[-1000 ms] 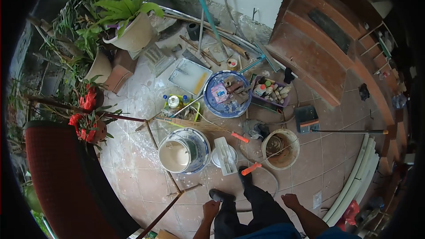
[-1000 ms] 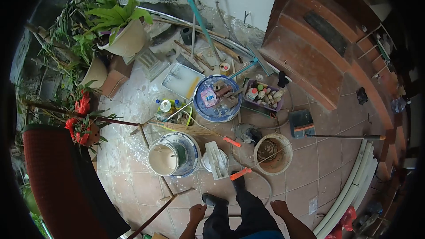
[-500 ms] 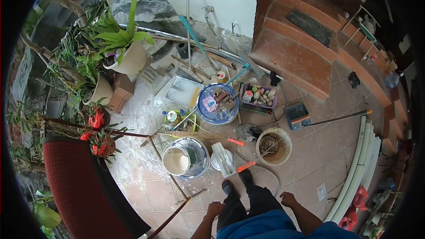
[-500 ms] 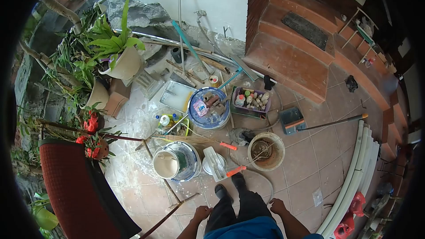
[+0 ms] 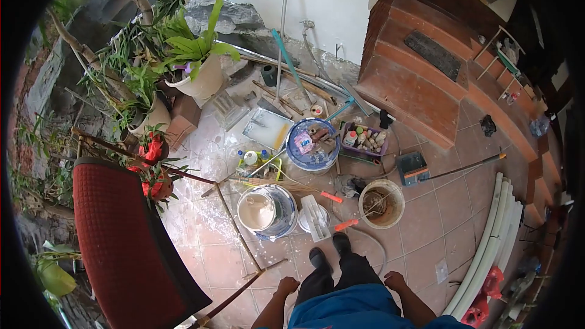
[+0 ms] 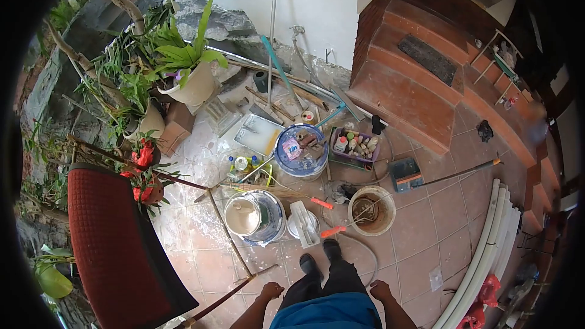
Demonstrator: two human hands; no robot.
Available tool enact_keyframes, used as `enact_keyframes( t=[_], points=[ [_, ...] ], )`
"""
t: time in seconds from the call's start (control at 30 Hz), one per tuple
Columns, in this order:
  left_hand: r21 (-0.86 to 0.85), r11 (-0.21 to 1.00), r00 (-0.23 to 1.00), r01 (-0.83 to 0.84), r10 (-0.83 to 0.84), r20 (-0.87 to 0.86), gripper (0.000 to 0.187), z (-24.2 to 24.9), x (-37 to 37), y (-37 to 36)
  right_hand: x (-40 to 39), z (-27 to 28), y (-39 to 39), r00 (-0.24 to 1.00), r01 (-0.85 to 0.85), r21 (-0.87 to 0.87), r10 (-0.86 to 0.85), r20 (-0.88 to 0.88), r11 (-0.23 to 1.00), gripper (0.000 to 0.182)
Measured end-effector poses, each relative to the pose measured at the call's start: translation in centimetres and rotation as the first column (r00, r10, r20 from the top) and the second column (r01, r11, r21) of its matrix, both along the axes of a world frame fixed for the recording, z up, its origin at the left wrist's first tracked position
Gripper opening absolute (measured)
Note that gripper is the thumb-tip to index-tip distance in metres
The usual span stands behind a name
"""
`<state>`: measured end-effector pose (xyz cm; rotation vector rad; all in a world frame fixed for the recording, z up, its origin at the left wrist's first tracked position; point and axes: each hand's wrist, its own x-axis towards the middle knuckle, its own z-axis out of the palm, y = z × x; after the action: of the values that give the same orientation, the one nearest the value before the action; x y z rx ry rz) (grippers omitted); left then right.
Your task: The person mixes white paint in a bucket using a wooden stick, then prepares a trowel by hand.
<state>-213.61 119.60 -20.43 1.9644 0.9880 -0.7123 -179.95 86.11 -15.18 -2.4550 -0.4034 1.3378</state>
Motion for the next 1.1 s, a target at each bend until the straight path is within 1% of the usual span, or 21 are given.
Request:
enact_keyframes(
  t=[0.07,0.1,0.2,0.23,0.3,0.33,0.4,0.43,0.47,0.5,0.63,0.7,0.73,0.77,0.8,0.9,0.93,0.97,1.0,1.07,1.1],
  points=[
    [-0.005,0.998,0.995,0.064,-0.064,-0.074,0.046,-0.6,-0.9,0.1,-0.9,0.7,0.1,1.000,0.021,-0.041,-0.022,-0.017,0.999,0.027],
    [-0.004,0.996,0.995,0.086,-0.086,-0.057,0.050,-0.6,-1.1,0.0,-1.3,1.1,0.2,0.999,0.032,-0.063,-0.033,-0.025,0.998,0.027],
    [-0.105,0.994,0.998,-0.002,-0.005,-0.069,0.049,-0.7,-1.6,0.3,-2.3,1.9,0.3,1.000,0.011,-0.026,-0.011,0.007,1.000,0.029],
    [-0.135,0.986,0.993,-0.096,0.086,-0.080,0.043,-0.6,-1.5,0.3,-2.6,2.0,0.5,1.000,0.004,-0.032,-0.003,0.022,0.999,0.029],
    [-0.196,0.967,0.986,-0.165,0.158,-0.050,0.039,0.2,-1.3,0.6,-3.1,2.7,0.7,0.999,-0.004,-0.055,0.007,0.045,0.998,0.029],
    [-0.228,0.954,0.981,-0.196,0.193,-0.035,0.037,0.5,-0.9,0.8,-3.1,2.6,0.5,0.998,-0.013,-0.037,0.015,0.062,0.999,0.030],
    [-0.191,0.966,0.983,-0.177,0.183,0.010,0.033,0.3,-0.6,0.7,-3.5,2.2,0.2,0.996,-0.031,-0.008,0.031,0.089,1.000,0.032],
    [-0.178,0.976,0.990,-0.125,0.134,0.035,0.034,0.7,-0.4,0.9,-3.6,2.3,0.1,0.998,-0.004,-0.017,0.005,0.062,1.000,0.031],
    [-0.173,0.977,0.990,-0.123,0.132,0.039,0.034,1.1,-0.1,1.0,-3.6,2.3,0.2,0.999,0.024,-0.024,-0.023,0.036,0.999,0.029],
    [-0.170,0.980,0.993,-0.105,0.111,0.027,0.035,0.9,-0.1,1.0,-3.8,2.4,0.2,0.999,0.050,-0.030,-0.050,0.010,0.998,0.028],
    [-0.208,0.977,0.999,-0.040,0.032,-0.044,0.037,0.0,-0.2,1.1,-4.5,2.9,0.3,0.998,-0.004,-0.022,0.006,0.057,1.000,0.027],
    [-0.259,0.960,0.993,-0.105,0.086,-0.082,0.036,0.1,-0.6,1.0,-5.1,2.8,0.2,0.996,-0.026,-0.013,0.027,0.084,1.000,0.027],
    [-0.285,0.949,0.988,-0.136,0.111,-0.103,0.035,0.8,-0.6,1.0,-5.4,2.8,0.1,0.998,0.006,-0.010,-0.005,0.060,1.000,0.027],
    [-0.320,0.917,0.971,-0.239,0.219,-0.097,0.032,0.9,-1.0,0.8,-5.3,2.6,0.2,0.999,0.037,-0.005,-0.037,0.039,0.999,0.027],
    [-0.311,0.924,0.974,-0.224,0.199,-0.109,0.032,0.7,-1.4,0.6,-5.4,2.4,0.1,0.997,0.069,-0.001,-0.069,0.017,0.998,0.028],
    [-0.301,0.936,0.979,-0.182,0.143,-0.149,0.033,0.6,-1.8,0.9,-4.8,1.9,0.7,0.999,0.022,0.014,-0.023,0.049,1.000,0.027],
    [-0.254,0.960,0.986,-0.116,0.080,-0.149,0.032,1.0,-1.7,1.0,-4.6,2.0,0.8,0.998,0.005,0.027,-0.007,0.062,1.000,0.027],
    [-0.202,0.978,0.989,-0.049,0.019,-0.147,0.032,1.2,-1.1,1.3,-4.1,2.2,1.1,0.998,0.000,-0.021,0.001,0.063,1.000,0.021],
    [-0.153,0.988,0.987,0.019,-0.043,-0.153,0.031,1.6,-0.7,1.5,-3.7,2.1,1.0,0.997,-0.006,0.010,0.006,0.082,1.000,0.022],
    [-0.184,0.981,0.988,-0.068,0.040,-0.150,0.031,2.4,0.1,1.8,-2.9,1.9,1.2,0.992,-0.019,0.073,0.010,0.122,0.997,0.025],
    [-0.192,0.974,0.986,-0.118,0.092,-0.140,0.031,2.8,0.4,1.7,-2.3,2.1,1.4,0.996,-0.004,0.068,-0.003,0.094,0.998,0.025]
  ],
)
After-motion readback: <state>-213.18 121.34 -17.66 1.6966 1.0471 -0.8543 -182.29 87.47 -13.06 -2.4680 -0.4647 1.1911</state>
